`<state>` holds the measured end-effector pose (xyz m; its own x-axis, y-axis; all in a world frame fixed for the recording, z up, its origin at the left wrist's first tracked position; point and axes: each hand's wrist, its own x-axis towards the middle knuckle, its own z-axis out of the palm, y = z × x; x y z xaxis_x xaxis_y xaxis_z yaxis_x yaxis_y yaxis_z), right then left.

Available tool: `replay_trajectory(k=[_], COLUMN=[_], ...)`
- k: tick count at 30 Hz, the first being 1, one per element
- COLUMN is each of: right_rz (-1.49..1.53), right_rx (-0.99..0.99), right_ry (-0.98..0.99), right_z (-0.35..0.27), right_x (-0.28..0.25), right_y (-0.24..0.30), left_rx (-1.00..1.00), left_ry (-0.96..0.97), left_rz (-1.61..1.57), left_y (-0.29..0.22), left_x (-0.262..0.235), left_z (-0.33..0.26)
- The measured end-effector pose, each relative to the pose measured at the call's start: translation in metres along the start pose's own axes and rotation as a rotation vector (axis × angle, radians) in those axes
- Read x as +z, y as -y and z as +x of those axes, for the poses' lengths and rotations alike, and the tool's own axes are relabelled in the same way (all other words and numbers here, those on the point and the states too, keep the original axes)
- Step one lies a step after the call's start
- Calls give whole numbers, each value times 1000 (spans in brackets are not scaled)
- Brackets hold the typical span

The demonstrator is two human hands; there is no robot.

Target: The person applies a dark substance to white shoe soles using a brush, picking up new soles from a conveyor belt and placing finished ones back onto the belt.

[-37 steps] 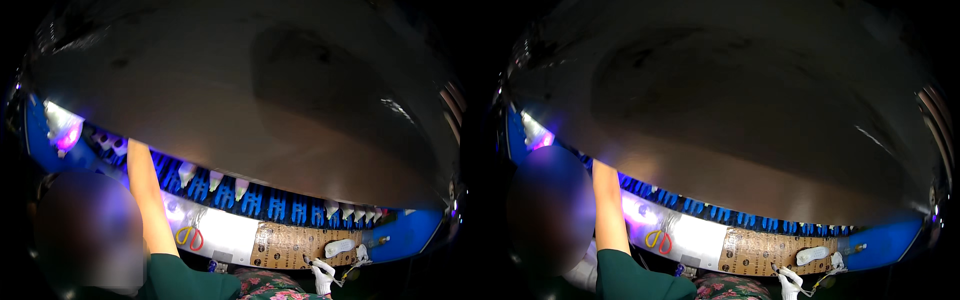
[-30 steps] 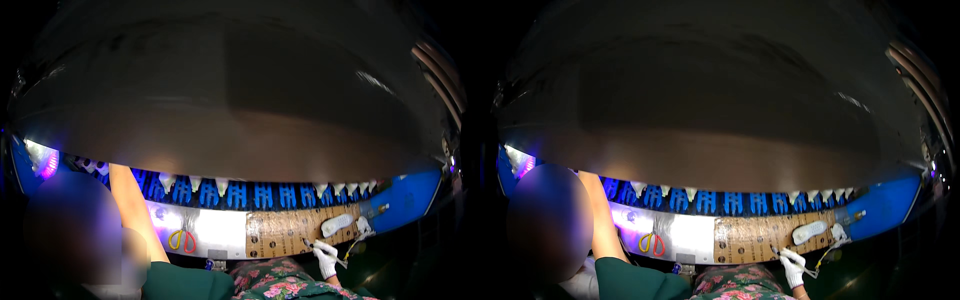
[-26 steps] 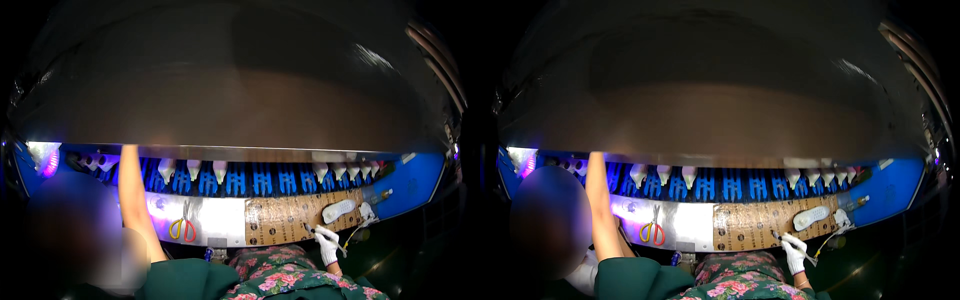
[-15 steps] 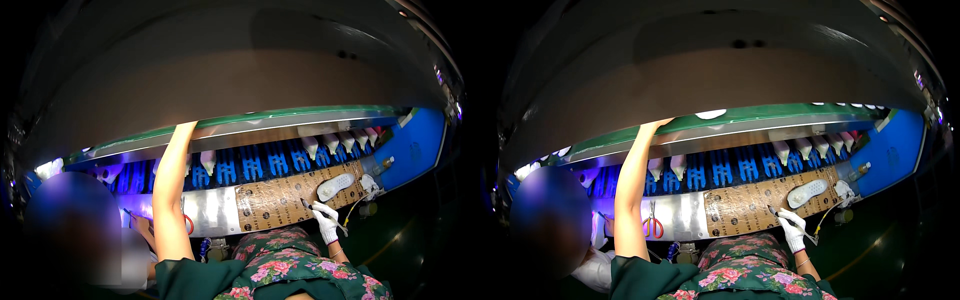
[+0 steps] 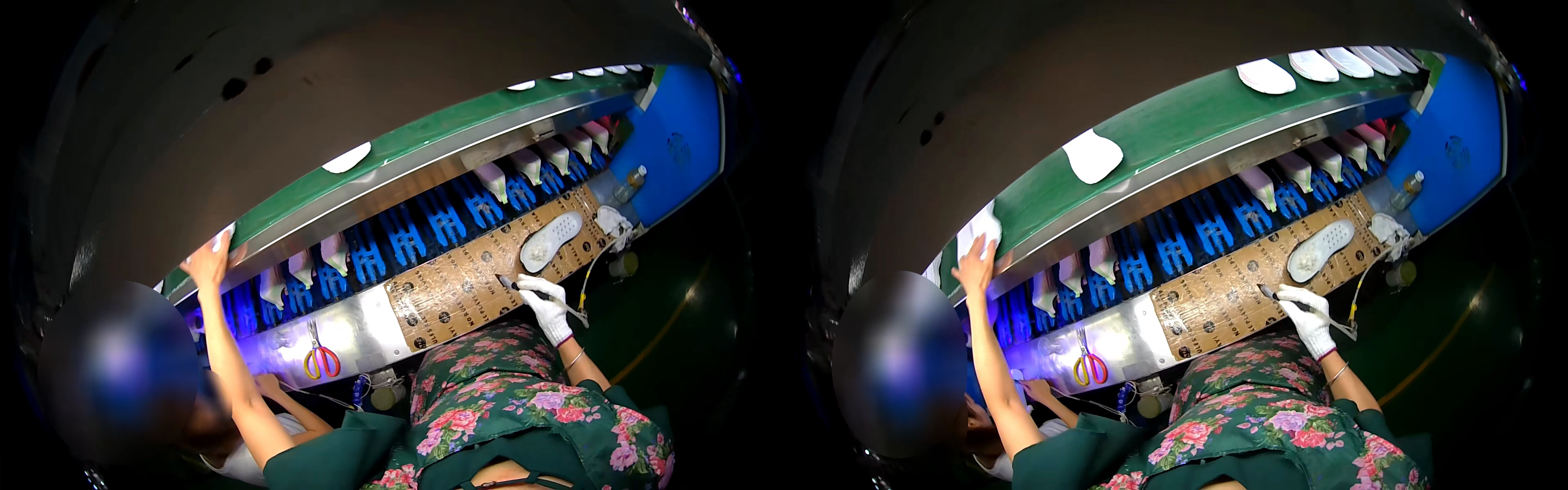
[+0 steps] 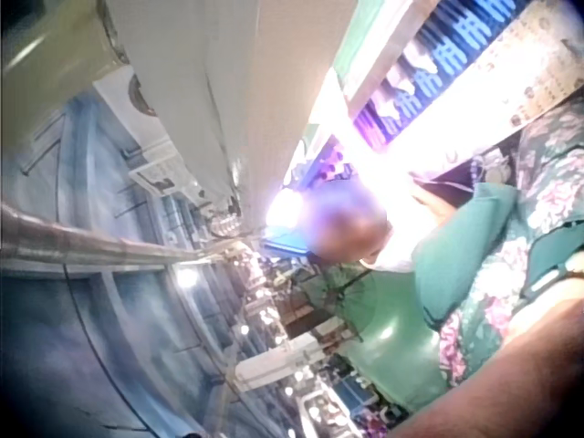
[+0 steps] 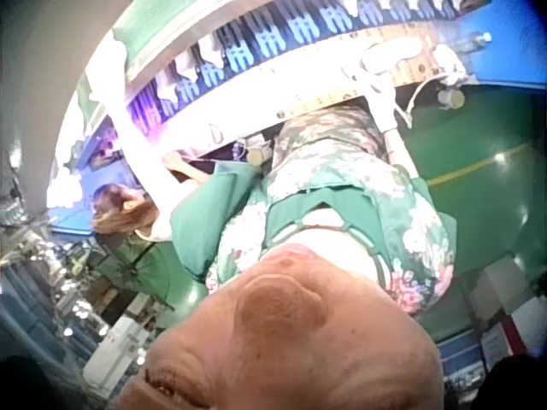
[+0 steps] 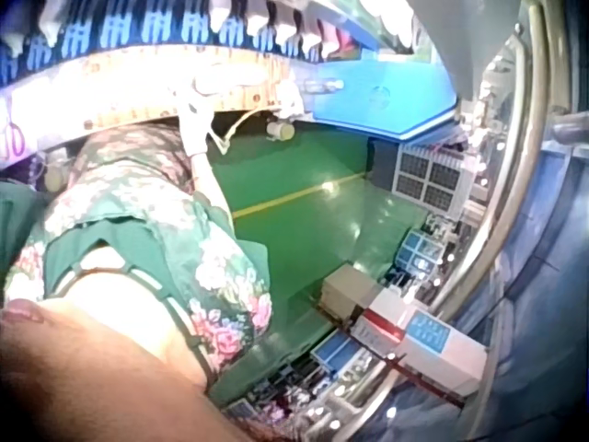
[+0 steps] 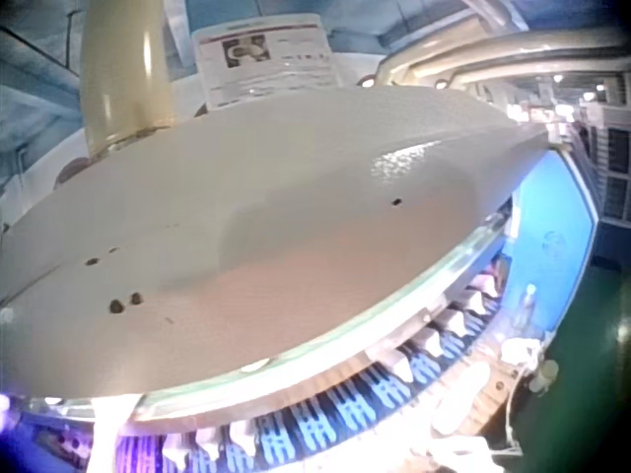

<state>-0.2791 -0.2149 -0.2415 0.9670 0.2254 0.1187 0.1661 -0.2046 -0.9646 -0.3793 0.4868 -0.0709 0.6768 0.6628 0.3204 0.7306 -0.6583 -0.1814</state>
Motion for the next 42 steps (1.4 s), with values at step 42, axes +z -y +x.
replay_trajectory(k=[42], right_rz=[740], right_rx=[181], right_ry=[158], right_z=[49], right_x=[-32], right_y=[23], left_rx=[436], left_ry=[-369], left_rz=[-732], left_y=[-282], left_x=[33], left_z=[-66])
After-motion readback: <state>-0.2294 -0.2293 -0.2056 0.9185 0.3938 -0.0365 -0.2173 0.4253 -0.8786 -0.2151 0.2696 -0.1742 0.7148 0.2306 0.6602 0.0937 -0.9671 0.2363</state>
